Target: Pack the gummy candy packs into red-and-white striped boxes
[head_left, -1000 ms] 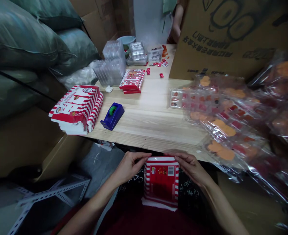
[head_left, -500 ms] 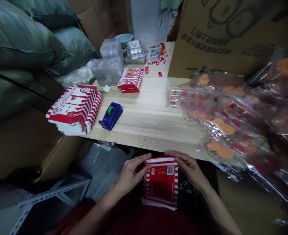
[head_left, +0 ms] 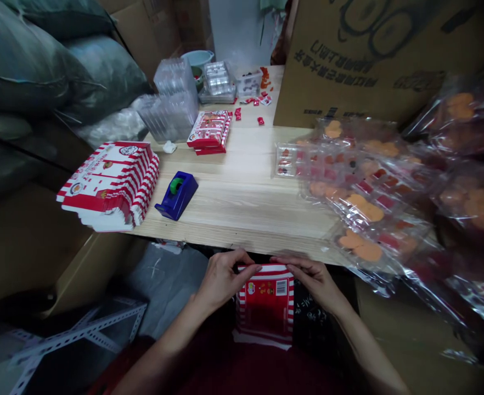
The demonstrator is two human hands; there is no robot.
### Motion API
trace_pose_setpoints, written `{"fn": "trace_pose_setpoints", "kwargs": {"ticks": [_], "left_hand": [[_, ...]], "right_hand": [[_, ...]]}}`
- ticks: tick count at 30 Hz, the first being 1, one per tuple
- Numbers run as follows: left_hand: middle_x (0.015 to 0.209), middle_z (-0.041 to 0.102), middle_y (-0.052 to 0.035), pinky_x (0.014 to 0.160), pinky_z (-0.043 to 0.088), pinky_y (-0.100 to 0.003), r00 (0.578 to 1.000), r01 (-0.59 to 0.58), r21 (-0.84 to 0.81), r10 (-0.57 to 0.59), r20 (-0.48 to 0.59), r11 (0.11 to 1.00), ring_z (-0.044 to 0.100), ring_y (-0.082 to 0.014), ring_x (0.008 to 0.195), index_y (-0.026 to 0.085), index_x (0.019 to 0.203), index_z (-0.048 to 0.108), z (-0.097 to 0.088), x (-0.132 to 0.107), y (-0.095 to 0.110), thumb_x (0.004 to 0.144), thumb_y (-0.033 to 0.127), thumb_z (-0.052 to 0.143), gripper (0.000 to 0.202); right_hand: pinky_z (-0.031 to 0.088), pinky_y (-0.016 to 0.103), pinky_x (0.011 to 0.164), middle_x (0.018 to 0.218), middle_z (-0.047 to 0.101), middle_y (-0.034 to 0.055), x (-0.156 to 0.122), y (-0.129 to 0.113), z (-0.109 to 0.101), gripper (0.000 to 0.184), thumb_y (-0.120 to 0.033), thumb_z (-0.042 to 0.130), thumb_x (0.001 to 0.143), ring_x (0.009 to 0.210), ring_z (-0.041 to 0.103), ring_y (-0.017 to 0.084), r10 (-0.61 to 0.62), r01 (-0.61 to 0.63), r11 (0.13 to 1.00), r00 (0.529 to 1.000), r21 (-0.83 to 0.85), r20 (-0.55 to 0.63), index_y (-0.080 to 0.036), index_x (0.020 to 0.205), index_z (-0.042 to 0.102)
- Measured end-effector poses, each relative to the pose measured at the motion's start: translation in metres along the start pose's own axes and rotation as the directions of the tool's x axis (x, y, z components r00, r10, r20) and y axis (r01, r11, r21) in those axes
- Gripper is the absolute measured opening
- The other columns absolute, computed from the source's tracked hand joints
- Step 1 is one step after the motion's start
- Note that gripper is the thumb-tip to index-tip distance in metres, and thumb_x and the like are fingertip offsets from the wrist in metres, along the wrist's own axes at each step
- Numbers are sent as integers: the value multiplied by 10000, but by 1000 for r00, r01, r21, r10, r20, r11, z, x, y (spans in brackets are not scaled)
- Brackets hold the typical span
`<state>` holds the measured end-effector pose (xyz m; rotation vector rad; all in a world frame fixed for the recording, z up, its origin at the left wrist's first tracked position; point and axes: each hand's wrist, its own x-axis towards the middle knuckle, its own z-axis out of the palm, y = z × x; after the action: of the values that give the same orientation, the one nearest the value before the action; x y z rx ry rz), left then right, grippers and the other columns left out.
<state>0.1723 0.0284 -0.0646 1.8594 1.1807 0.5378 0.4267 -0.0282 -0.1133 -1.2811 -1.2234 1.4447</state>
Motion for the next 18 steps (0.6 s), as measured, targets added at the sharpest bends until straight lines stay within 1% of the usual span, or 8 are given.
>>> {"fn": "trace_pose_setpoints", "kwargs": {"ticks": [3, 7, 10, 12, 14, 15, 17, 18], "left_hand": [[846, 776, -25, 695, 499, -289, 1000, 2, 8, -2, 26, 1000, 697, -187, 742, 221, 895, 751, -1, 4, 0, 944, 392, 689, 188], [849, 779, -23, 688, 490, -285, 1000, -12, 30, 12, 13, 999, 707, -189, 772, 220, 886, 740, -2, 6, -1, 963, 362, 668, 177], [866, 784, -23, 707, 509, -291, 998, -59, 49, 57, 28, 997, 716, -187, 786, 222, 894, 739, -3, 6, -3, 974, 365, 655, 184], [937, 799, -34, 758, 535, -304, 992, -117, 46, 114, 60, 992, 735, -194, 845, 224, 916, 747, -5, 5, -4, 979, 360, 650, 178], [1057, 805, -51, 842, 554, -323, 982, -170, 33, 166, 91, 985, 748, -209, 950, 227, 982, 760, -8, 2, -5, 989, 346, 635, 172], [1116, 799, -58, 883, 556, -331, 980, -177, 17, 175, 94, 984, 747, -216, 1005, 229, 1027, 763, -9, 0, -5, 994, 336, 626, 177], [1188, 785, -63, 929, 557, -333, 986, -137, -37, 140, 91, 990, 740, -219, 1070, 232, 1112, 760, -9, -5, -6, 995, 319, 620, 202], [1185, 787, -60, 924, 561, -327, 991, -96, -64, 102, 86, 993, 744, -217, 1064, 234, 1132, 759, -9, -7, -7, 992, 316, 621, 212]], "right_hand": [[497, 543, 1094, 1251, 774, 26, 1, -2, 0, 247, -461, 645, 975, 1219, 683, 280, 2, -2, 1000, 1000, -2, 8, -383, 1168, 780], [496, 551, 1094, 1247, 775, 23, 4, -4, 3, 246, -474, 646, 970, 1215, 686, 286, -4, 4, 1000, 1000, -3, 5, -384, 1152, 785], [506, 554, 1082, 1228, 783, 25, 5, -5, 5, 244, -493, 662, 954, 1194, 696, 292, -11, 11, 1000, 1000, 1, -24, -383, 1128, 794], [516, 546, 1068, 1213, 789, 26, 5, -5, 5, 245, -497, 665, 952, 1179, 703, 290, -10, 10, 1000, 1000, 6, -29, -379, 1120, 797], [520, 534, 1061, 1199, 793, 30, 3, -3, 4, 248, -499, 665, 951, 1169, 706, 287, -9, 9, 1000, 999, 3, -33, -369, 1114, 800], [521, 530, 1058, 1192, 796, 32, 1, -3, 3, 250, -500, 666, 950, 1163, 707, 285, -7, 7, 1000, 999, 1, -38, -365, 1111, 801], [521, 519, 1056, 1176, 799, 35, -1, -2, 2, 249, -503, 668, 947, 1155, 707, 281, -7, 6, 1000, 999, -1, -53, -360, 1099, 803], [522, 510, 1053, 1173, 799, 37, -2, -2, 3, 247, -502, 669, 947, 1155, 706, 278, -4, 4, 1000, 998, 2, -57, -356, 1094, 803]]}}
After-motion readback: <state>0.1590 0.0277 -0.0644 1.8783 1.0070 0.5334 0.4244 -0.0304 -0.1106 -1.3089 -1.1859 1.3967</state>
